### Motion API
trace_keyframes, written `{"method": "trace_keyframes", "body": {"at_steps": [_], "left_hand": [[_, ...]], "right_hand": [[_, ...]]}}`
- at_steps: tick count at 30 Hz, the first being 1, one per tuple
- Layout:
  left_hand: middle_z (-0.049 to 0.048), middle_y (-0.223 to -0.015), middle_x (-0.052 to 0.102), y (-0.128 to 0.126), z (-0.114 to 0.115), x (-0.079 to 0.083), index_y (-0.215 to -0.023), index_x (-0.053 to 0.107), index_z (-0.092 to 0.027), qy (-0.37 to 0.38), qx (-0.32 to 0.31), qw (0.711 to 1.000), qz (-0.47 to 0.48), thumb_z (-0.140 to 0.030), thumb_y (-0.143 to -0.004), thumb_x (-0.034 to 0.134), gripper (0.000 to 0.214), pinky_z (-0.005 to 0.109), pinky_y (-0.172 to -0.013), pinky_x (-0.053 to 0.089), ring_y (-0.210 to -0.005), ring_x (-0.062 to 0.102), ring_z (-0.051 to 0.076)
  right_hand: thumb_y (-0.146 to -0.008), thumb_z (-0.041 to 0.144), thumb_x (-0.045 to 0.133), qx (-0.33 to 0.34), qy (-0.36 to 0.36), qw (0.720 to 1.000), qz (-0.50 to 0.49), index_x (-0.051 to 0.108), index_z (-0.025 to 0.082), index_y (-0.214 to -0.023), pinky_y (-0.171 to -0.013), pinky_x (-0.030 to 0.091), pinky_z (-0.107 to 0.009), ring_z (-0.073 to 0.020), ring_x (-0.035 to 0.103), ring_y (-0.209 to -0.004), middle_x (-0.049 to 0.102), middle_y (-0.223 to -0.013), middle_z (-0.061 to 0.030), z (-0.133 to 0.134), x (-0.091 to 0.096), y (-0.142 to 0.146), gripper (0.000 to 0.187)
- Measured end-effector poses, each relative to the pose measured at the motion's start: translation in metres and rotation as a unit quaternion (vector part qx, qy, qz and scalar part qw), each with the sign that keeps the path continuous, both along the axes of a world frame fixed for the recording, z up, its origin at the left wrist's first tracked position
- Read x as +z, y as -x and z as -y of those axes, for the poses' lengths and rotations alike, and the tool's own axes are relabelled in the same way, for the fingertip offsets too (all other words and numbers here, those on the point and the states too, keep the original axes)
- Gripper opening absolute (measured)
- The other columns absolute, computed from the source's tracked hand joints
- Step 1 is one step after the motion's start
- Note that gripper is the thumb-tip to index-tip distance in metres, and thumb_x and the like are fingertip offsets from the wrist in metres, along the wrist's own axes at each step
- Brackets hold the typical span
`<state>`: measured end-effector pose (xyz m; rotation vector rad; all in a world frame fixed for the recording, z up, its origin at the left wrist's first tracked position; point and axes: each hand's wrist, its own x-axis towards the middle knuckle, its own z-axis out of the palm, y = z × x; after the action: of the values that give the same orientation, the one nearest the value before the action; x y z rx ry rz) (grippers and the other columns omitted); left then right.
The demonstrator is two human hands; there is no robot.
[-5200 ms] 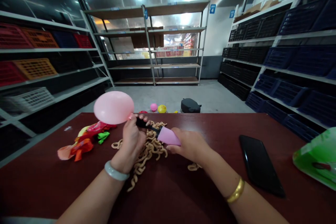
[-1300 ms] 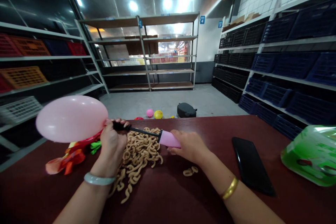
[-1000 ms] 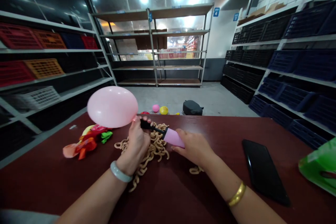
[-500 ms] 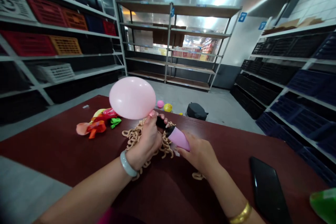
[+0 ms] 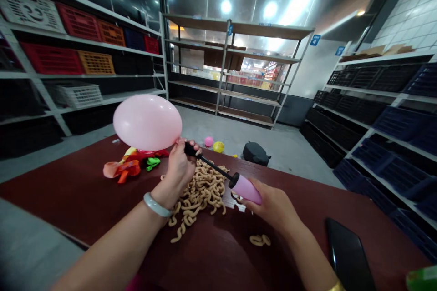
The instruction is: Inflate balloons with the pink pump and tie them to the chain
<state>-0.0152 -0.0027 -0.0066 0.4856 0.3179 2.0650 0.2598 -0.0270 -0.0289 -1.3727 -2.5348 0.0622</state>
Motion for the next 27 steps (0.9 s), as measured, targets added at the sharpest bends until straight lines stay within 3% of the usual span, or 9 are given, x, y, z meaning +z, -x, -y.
{"method": "trace_keyframes", "body": {"at_steps": [9,14,20,27], "left_hand": [[-0.0014,-0.069,0.053,-0.061,0.017,-0.021,-0.081,0.045,-0.02,0.05,-0.069,0.996,-0.014,-0.03,-0.08,0.068,0.025,0.026,-0.057,0.044,-0.06,0.054,0.013],[-0.0018,-0.069,0.052,-0.075,0.026,-0.024,-0.079,0.044,-0.021,0.064,-0.091,0.993,-0.028,-0.031,-0.079,0.069,0.027,0.025,-0.056,0.043,-0.058,0.052,0.012],[-0.0014,-0.069,0.051,-0.055,0.022,-0.011,-0.079,0.046,-0.021,0.049,-0.055,0.996,-0.059,-0.032,-0.08,0.068,0.025,0.025,-0.053,0.043,-0.058,0.053,0.012],[0.0002,-0.068,0.05,0.008,0.006,0.011,-0.076,0.049,-0.022,0.022,0.018,0.998,-0.051,-0.024,-0.08,0.067,0.019,0.026,-0.049,0.038,-0.058,0.051,0.014]], "right_hand": [[-0.084,0.048,0.058,-0.016,-0.005,1.0,-0.004,0.05,0.025,-0.131,-0.078,0.049,-0.037,-0.0303,0.067,-0.099,0.07,-0.112,-0.0084,0.01,-0.003,0.016,0.053],[-0.085,0.05,0.059,-0.009,0.005,1.0,-0.028,0.05,0.025,-0.13,-0.076,0.048,-0.036,-0.0298,0.068,-0.097,0.07,-0.112,-0.0084,0.015,-0.005,0.027,0.053],[-0.086,0.052,0.057,0.011,0.017,0.998,-0.064,0.048,0.027,-0.132,-0.08,0.047,-0.035,-0.0271,0.066,-0.1,0.068,-0.117,-0.0061,0.019,0.001,0.034,0.053],[-0.082,0.05,0.062,0.019,0.011,0.998,-0.052,0.053,0.028,-0.13,-0.082,0.047,-0.036,-0.0272,0.065,-0.102,0.066,-0.122,-0.0055,0.014,0.004,0.021,0.053]]}}
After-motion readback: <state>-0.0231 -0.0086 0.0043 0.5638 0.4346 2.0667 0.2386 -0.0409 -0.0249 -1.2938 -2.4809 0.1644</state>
